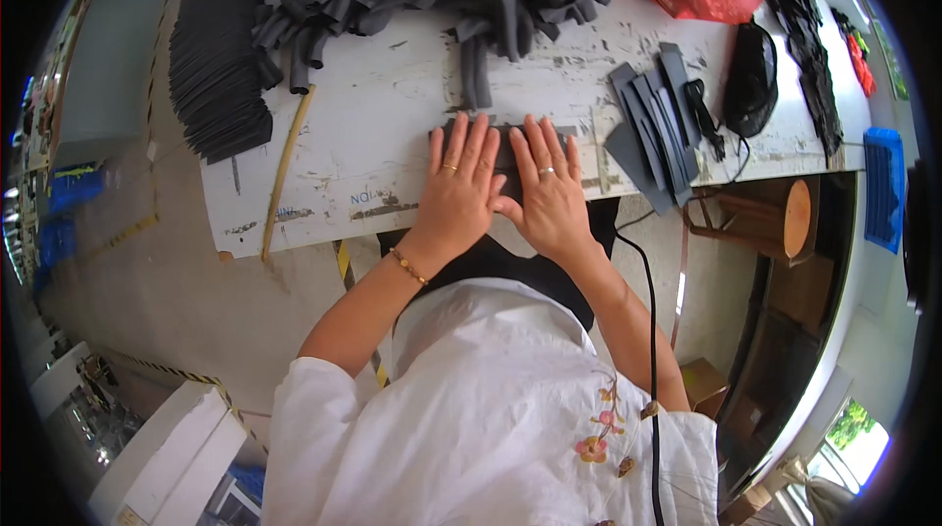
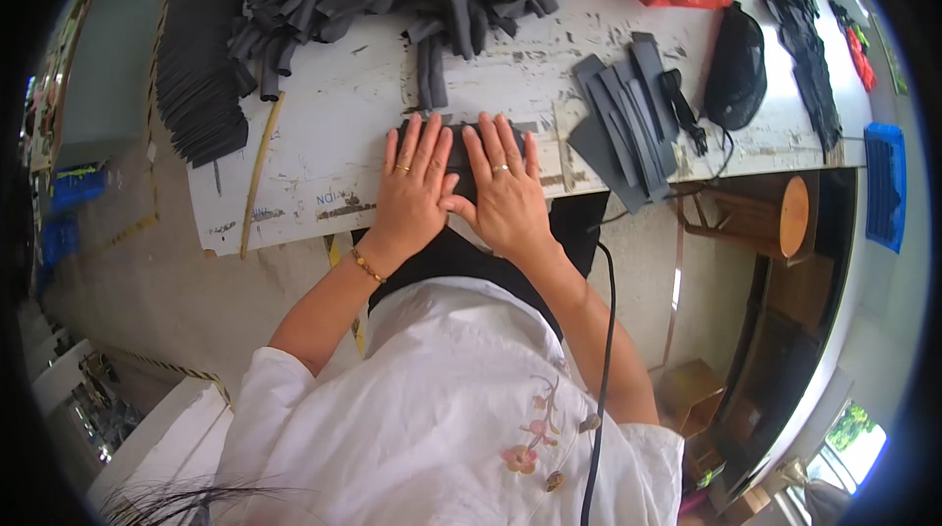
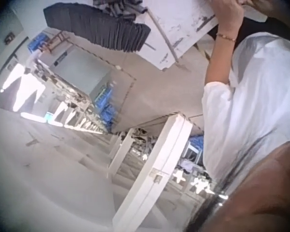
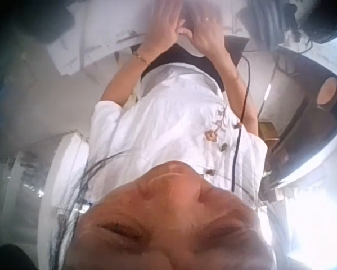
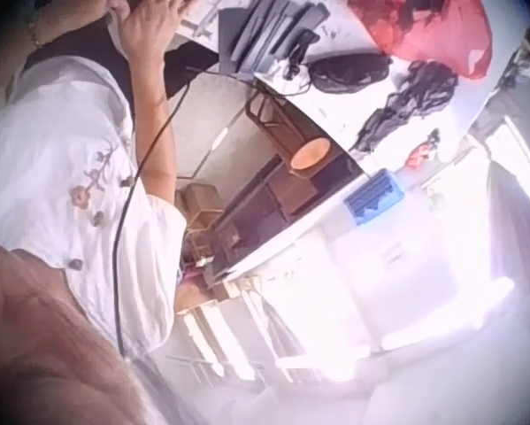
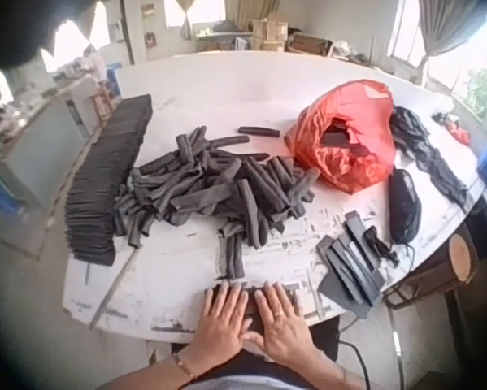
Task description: Assembling grey plastic or foam components by hand at a workbench.
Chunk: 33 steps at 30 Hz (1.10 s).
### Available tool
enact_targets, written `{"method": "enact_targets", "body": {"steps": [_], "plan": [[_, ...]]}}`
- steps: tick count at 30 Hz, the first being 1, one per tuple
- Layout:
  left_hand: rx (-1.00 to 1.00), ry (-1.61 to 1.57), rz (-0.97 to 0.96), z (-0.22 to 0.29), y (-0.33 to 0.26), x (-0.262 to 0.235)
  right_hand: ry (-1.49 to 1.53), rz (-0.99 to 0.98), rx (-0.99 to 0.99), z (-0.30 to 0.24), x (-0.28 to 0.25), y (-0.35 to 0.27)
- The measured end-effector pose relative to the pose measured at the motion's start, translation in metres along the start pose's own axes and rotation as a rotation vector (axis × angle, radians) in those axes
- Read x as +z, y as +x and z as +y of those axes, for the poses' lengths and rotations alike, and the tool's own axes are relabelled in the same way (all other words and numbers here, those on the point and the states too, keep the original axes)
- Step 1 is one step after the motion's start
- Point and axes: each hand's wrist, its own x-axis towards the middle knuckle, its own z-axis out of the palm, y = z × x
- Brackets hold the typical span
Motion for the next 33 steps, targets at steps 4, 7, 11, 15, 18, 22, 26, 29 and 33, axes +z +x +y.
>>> {"method": "enact_targets", "body": {"steps": [4, 7, 11, 15, 18, 22, 26, 29, 33], "plan": [[-0.007, 0.087, -0.073, -0.001, 0.002, -0.010, 0.054, -0.021, -0.052, 0.002, -0.005, 0.004], [-0.022, 0.040, -0.104, 0.004, 0.008, -0.024, 0.115, 0.151, 0.009, 0.007, -0.032, 0.003], [-0.084, -0.256, 0.236, -0.008, 0.051, -0.055, 0.005, 0.624, 0.446, 0.075, -0.043, -0.005], [-0.601, -0.506, 0.197, -0.098, 0.086, -0.011, -0.154, 0.701, 0.659, 0.119, -0.038, 0.001], [-0.676, -0.334, 0.052, -0.070, 0.111, -0.015, -0.262, 0.698, 0.753, 0.148, -0.040, 0.021], [-0.630, -0.331, 0.055, -0.079, 0.111, -0.002, -0.442, 0.429, 0.911, 0.170, -0.043, 0.052], [-0.642, -0.563, 0.116, -0.086, 0.097, -0.007, -0.563, 0.239, 0.847, 0.172, -0.033, 0.049], [-0.903, -1.298, 0.089, -0.078, 0.074, -0.032, -0.611, 0.286, 0.664, 0.160, -0.021, 0.039], [-0.835, -1.452, 0.207, -0.074, 0.055, -0.039, -0.573, 0.375, 0.450, 0.149, -0.017, 0.028]]}}
